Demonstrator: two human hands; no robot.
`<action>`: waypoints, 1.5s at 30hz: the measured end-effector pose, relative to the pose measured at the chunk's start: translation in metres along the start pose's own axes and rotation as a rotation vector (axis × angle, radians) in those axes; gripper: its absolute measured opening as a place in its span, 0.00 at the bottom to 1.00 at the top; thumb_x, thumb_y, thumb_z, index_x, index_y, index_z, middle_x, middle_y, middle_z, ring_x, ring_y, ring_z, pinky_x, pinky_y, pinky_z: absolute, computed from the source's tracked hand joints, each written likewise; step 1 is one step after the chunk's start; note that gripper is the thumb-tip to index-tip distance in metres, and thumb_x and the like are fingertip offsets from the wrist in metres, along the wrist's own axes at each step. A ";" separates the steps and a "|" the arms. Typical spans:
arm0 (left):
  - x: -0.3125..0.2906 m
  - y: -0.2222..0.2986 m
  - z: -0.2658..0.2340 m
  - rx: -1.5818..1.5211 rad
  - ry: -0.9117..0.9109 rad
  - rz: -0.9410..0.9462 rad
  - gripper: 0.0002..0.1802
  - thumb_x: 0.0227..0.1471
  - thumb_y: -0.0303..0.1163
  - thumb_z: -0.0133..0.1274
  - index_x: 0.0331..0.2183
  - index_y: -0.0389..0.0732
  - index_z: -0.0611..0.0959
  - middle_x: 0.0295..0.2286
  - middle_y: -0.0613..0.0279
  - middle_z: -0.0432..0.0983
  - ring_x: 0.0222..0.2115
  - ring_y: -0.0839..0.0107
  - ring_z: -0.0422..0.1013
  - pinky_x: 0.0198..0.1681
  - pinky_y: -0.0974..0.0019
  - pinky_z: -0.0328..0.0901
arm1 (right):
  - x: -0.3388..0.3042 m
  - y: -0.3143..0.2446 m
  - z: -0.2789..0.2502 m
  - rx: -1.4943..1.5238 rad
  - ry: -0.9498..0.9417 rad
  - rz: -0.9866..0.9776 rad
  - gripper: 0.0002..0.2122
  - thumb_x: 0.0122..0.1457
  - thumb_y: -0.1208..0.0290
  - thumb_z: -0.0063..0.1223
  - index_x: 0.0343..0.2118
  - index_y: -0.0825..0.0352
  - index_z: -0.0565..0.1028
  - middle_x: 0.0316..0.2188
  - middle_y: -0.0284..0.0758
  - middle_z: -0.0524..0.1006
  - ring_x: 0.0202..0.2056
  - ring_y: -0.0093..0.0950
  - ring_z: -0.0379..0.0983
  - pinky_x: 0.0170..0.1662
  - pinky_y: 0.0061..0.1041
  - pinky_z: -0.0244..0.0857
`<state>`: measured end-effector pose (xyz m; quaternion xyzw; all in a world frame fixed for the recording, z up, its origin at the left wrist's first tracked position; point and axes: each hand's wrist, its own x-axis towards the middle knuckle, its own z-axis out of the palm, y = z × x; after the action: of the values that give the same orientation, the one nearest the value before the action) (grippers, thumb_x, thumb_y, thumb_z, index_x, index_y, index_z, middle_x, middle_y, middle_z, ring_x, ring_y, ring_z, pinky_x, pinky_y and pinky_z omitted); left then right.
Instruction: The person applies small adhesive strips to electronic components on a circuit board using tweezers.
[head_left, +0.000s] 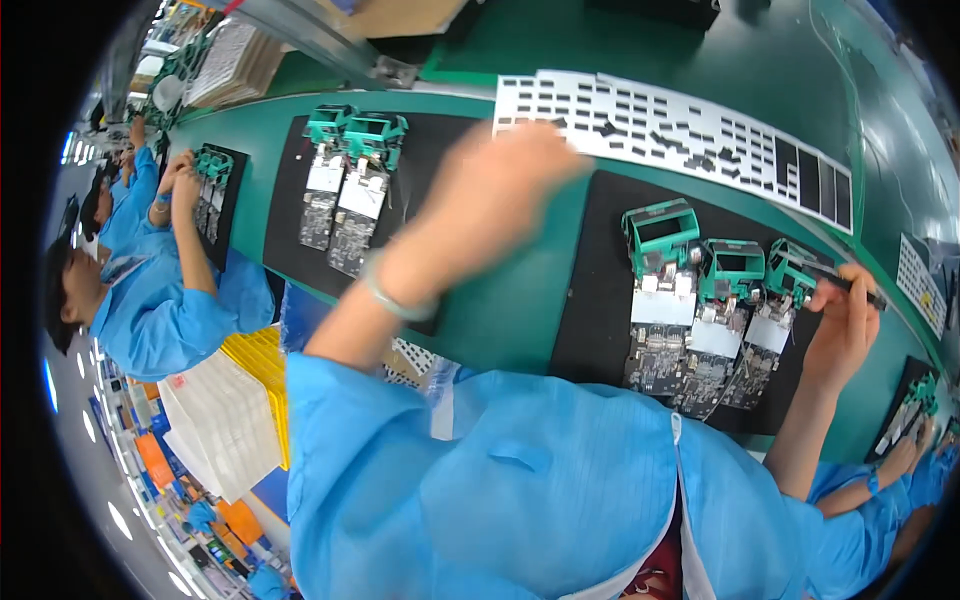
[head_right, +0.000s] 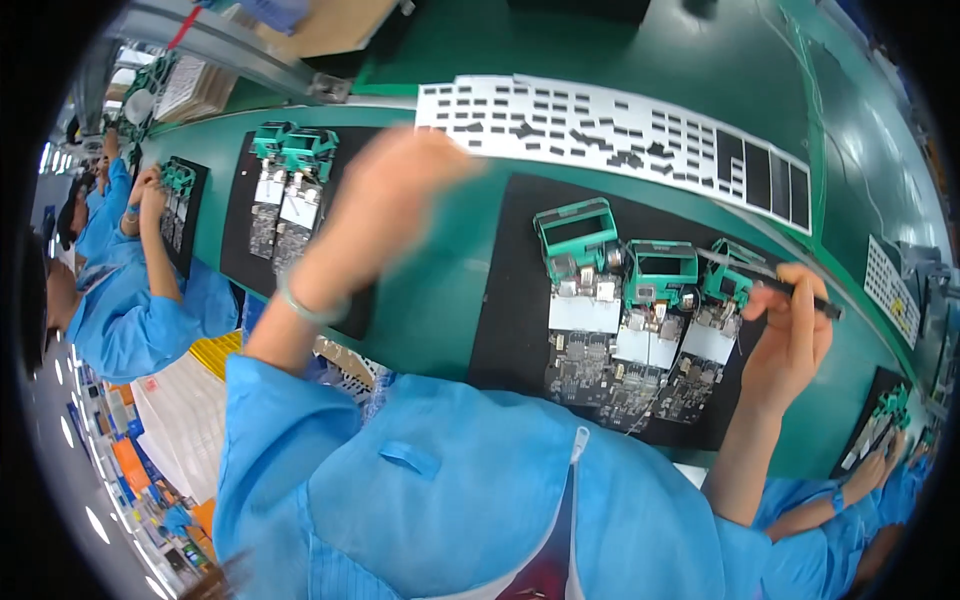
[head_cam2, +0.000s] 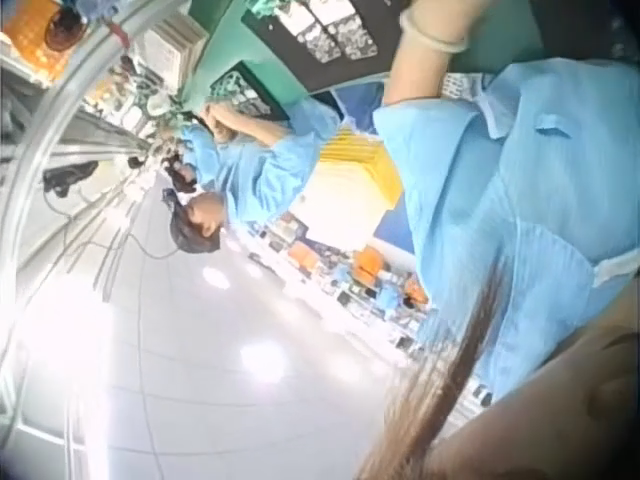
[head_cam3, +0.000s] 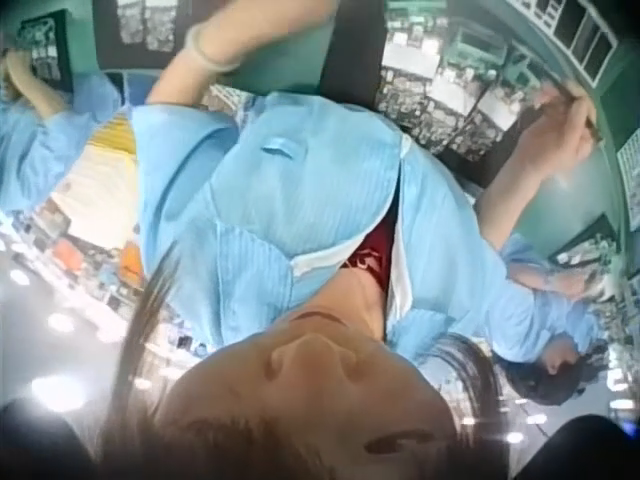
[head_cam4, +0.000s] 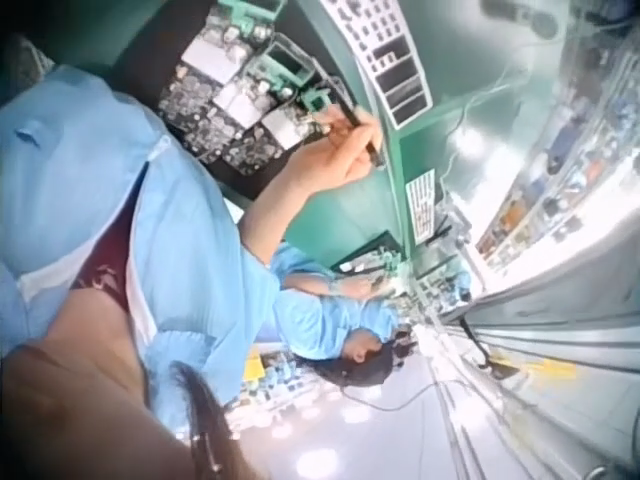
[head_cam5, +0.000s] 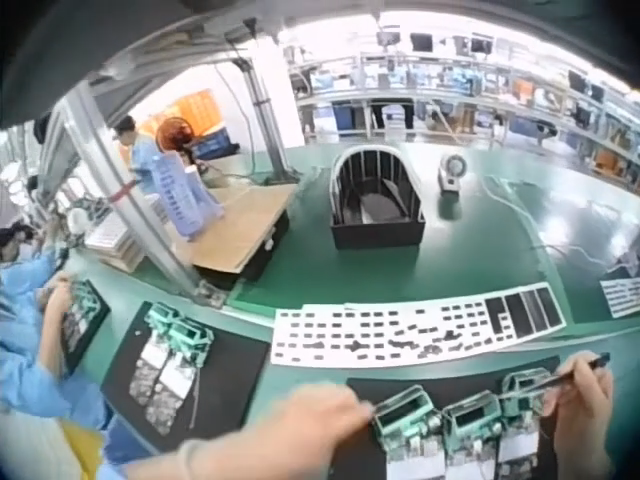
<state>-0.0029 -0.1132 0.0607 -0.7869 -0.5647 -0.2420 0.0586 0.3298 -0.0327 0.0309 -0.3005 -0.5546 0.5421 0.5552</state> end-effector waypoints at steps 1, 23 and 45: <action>-0.011 -0.041 -0.017 0.051 0.215 -0.030 0.14 0.32 0.18 0.44 0.28 0.39 0.76 0.25 0.57 0.70 0.30 0.60 0.67 0.34 0.65 0.62 | -0.005 -0.003 -0.005 -0.032 0.036 -0.018 0.12 0.57 0.69 0.36 0.34 0.75 0.68 0.23 0.40 0.74 0.21 0.22 0.68 0.29 0.18 0.61; -0.138 -0.128 -0.092 -0.161 -0.152 -0.512 0.22 0.43 0.24 0.47 0.44 0.39 0.65 0.33 0.48 0.63 0.32 0.49 0.65 0.31 0.57 0.63 | 0.062 0.017 0.145 -0.578 0.176 0.058 0.11 0.53 0.72 0.46 0.36 0.74 0.72 0.27 0.37 0.75 0.31 0.22 0.71 0.37 0.18 0.63; 0.007 -0.198 -0.042 -0.149 -0.465 0.157 0.23 0.46 0.28 0.43 0.47 0.41 0.64 0.50 0.52 0.53 0.52 0.55 0.49 0.54 0.57 0.46 | 0.069 -0.008 0.154 -0.423 0.058 0.166 0.11 0.55 0.73 0.43 0.37 0.74 0.70 0.32 0.37 0.73 0.35 0.25 0.71 0.41 0.20 0.62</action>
<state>-0.1954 -0.0519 0.0646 -0.8648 -0.4809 -0.0902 -0.1125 0.1728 -0.0112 0.0897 -0.4701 -0.6132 0.4487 0.4490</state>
